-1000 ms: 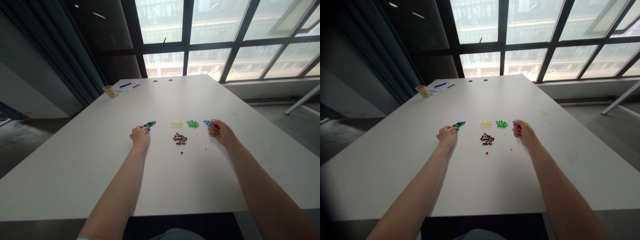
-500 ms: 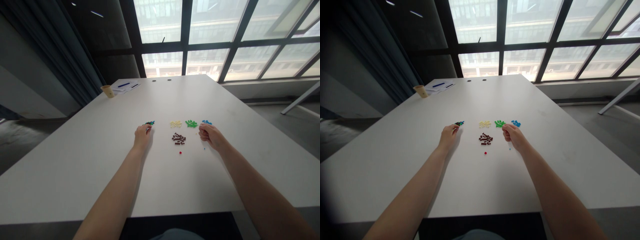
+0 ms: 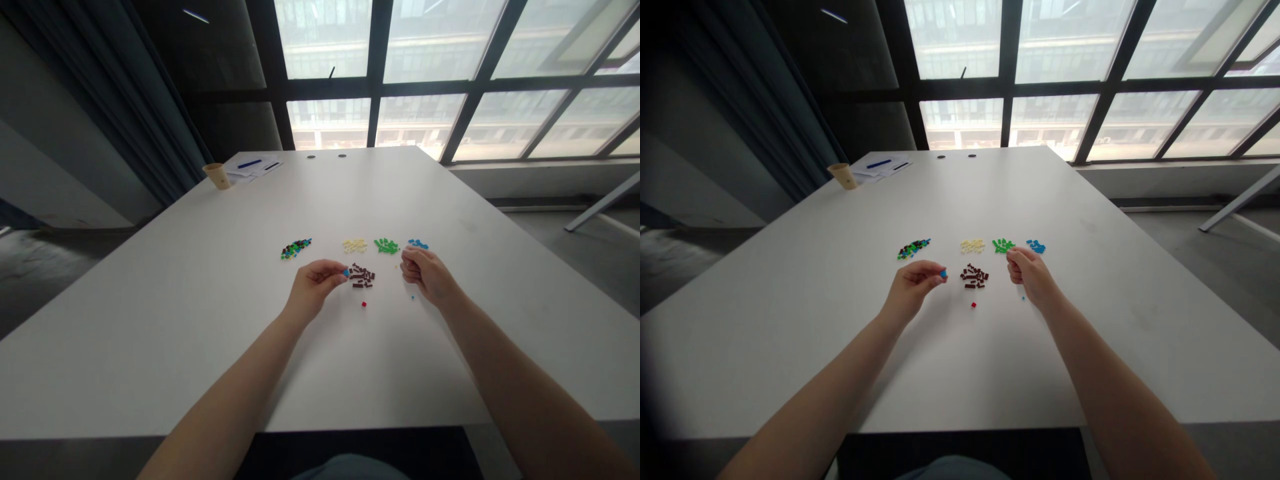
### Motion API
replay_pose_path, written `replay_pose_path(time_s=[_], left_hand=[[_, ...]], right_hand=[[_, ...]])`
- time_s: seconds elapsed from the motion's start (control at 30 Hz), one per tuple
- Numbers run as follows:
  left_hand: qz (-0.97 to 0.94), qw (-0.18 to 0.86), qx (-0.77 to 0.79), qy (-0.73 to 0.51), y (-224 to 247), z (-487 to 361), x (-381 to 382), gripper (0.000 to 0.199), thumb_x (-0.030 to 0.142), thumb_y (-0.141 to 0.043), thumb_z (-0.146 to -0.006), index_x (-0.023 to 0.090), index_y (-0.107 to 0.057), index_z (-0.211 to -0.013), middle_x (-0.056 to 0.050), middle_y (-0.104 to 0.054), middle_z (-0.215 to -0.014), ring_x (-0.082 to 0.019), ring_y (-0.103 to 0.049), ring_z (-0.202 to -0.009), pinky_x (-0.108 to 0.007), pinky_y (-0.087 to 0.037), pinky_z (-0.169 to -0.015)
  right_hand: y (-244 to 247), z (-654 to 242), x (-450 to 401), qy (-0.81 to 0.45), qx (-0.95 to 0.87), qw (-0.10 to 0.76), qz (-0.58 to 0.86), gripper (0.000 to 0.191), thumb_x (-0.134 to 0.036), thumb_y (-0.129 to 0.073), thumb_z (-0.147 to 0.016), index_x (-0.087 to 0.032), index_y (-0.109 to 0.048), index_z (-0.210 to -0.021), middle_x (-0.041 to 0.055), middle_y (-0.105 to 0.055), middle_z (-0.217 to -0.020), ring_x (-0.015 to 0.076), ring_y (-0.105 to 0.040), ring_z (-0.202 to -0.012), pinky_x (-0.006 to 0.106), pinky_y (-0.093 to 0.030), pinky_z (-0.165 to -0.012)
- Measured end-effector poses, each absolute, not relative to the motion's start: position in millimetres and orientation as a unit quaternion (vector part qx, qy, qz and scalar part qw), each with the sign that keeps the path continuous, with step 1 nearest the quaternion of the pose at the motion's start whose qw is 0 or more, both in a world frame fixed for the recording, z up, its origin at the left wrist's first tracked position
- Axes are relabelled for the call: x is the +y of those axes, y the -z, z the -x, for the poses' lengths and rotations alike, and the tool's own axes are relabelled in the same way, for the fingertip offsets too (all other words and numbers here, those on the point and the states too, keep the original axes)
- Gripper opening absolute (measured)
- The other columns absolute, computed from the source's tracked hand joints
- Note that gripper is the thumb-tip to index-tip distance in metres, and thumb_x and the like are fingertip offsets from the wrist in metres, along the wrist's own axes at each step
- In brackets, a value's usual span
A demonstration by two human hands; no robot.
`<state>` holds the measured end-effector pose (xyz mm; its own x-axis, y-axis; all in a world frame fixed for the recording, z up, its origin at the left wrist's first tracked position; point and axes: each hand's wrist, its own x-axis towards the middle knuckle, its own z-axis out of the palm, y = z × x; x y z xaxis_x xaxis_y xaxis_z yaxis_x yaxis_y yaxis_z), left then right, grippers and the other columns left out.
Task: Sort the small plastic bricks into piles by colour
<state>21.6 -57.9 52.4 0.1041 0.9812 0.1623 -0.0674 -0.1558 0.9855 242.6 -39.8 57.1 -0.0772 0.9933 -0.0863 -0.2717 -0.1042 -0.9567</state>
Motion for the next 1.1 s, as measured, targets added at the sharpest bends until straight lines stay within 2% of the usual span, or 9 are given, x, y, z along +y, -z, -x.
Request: replay_pose_path(time_s=[0.37, 0.8, 0.9, 1.0, 1.1], left_hand=[[-0.638, 0.44, 0.368, -0.514, -63.3, -23.9, -70.9, 0.01, 0.027, -0.071, -0.065, 0.021, -0.071, -0.073, -0.004, -0.067, -0.073, -0.015, -0.061, -0.071, -0.029, -0.051, -0.068], [-0.654, 0.44, 0.366, -0.496, -59.7, -22.9, -70.6, 0.011, 0.028, -0.071, -0.065, 0.021, -0.071, -0.074, -0.005, -0.067, -0.073, -0.016, -0.061, -0.07, -0.03, -0.05, -0.068], [-0.647, 0.45, 0.371, -0.492, -58.5, -23.2, -69.6, 0.01, 0.025, -0.071, -0.065, 0.021, -0.071, -0.074, -0.004, -0.068, -0.074, -0.016, -0.061, -0.072, -0.029, -0.05, -0.069], [-0.63, 0.485, 0.381, -0.471, -56.9, -24.6, -68.5, 0.009, 0.024, -0.07, -0.065, 0.021, -0.071, -0.074, -0.004, -0.068, -0.074, -0.015, -0.061, -0.072, -0.028, -0.049, -0.07], [-0.613, 0.54, 0.376, -0.437, -55.5, -27.2, -67.7, 0.011, 0.027, -0.071, -0.064, 0.018, -0.07, -0.07, -0.004, -0.068, -0.07, -0.015, -0.061, -0.068, -0.028, -0.049, -0.068]], right_hand=[[-50.8, -239.4, -39.4, -0.606, -0.445, 0.487, 0.444, 0.038, -0.032, -0.06, -0.069, -0.019, -0.03, -0.051, -0.0099, -0.02, -0.045, 0.0023, -0.015, -0.039, 0.018, -0.01, -0.037], [-46.4, -236.4, -41.7, -0.588, -0.482, 0.469, 0.449, 0.039, -0.037, -0.059, -0.071, -0.02, -0.029, -0.053, -0.0094, -0.02, -0.047, 0.004, -0.016, -0.041, 0.02, -0.011, -0.038], [-50.8, -235.4, -50.2, -0.459, -0.576, 0.524, 0.428, 0.03, -0.036, -0.053, -0.078, -0.019, -0.041, -0.056, -0.0062, -0.03, -0.05, 0.006, -0.025, -0.044, 0.02, -0.021, -0.04], [-59.0, -230.3, -63.0, -0.259, -0.719, 0.536, 0.36, 0.007, -0.025, -0.059, -0.077, -0.02, -0.061, -0.075, -0.0012, -0.048, -0.062, 0.0089, -0.041, -0.055, 0.023, -0.035, -0.051], [-64.3, -222.0, -72.0, -0.178, -0.81, 0.483, 0.28, 0.018, -0.019, -0.062, -0.075, -0.023, -0.067, -0.092, 0.0016, -0.055, -0.071, 0.0111, -0.049, -0.063, 0.025, -0.041, -0.059]])
